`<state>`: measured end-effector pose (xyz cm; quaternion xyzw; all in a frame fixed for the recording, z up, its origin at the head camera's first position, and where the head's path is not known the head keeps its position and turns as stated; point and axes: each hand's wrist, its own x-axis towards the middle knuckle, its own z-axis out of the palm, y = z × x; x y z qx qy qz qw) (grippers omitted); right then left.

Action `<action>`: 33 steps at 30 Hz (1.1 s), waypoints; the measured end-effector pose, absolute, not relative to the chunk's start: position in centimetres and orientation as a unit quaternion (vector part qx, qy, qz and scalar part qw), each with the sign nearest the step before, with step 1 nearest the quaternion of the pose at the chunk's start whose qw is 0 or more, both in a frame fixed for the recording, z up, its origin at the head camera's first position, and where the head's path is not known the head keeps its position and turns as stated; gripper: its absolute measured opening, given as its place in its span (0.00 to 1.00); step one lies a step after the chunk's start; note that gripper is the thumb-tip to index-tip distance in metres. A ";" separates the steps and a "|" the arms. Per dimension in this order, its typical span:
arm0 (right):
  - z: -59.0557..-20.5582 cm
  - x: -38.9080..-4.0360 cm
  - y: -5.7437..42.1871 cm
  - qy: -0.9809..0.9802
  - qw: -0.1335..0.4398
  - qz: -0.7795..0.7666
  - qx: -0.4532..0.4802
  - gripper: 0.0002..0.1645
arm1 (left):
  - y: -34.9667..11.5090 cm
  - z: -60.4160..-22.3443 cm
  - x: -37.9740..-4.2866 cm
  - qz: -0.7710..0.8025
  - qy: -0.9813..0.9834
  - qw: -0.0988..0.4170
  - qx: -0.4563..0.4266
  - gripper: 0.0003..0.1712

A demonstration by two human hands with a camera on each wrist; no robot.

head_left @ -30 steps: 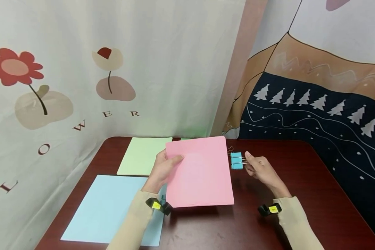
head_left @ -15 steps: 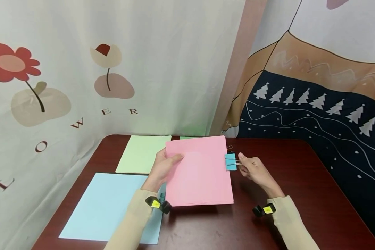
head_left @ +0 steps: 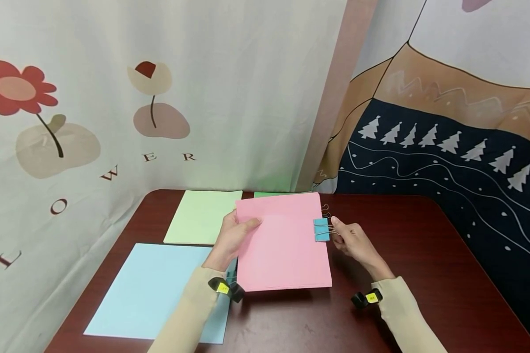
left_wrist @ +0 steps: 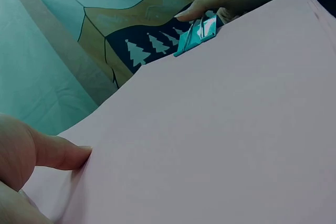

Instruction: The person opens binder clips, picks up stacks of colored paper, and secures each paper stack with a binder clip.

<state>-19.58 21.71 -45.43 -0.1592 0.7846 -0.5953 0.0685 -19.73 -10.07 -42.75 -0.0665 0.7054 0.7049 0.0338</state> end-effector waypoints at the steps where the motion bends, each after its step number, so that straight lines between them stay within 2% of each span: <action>1: -45.4 -19.6 21.7 0.785 0.068 -0.595 -0.160 0.40 | -10.1 -42.7 -19.7 0.704 0.706 0.033 -0.066 0.19; 11: -44.2 -19.6 22.0 0.824 0.053 -0.552 -0.120 0.27 | -10.7 -42.1 -19.8 0.700 0.712 0.047 -0.046 0.22; 15: -43.3 -19.3 22.3 0.852 0.068 -0.510 -0.102 0.27 | -11.2 -41.8 -19.8 0.687 0.723 0.062 -0.041 0.22; 24: -42.7 -18.2 23.0 0.872 0.117 -0.458 -0.128 0.22 | -12.1 -42.1 -19.4 0.651 0.752 0.106 -0.014 0.21; 33: -43.9 -17.2 24.1 0.877 0.150 -0.438 -0.126 0.25 | -11.9 -43.2 -18.6 0.584 0.801 0.131 0.007 0.23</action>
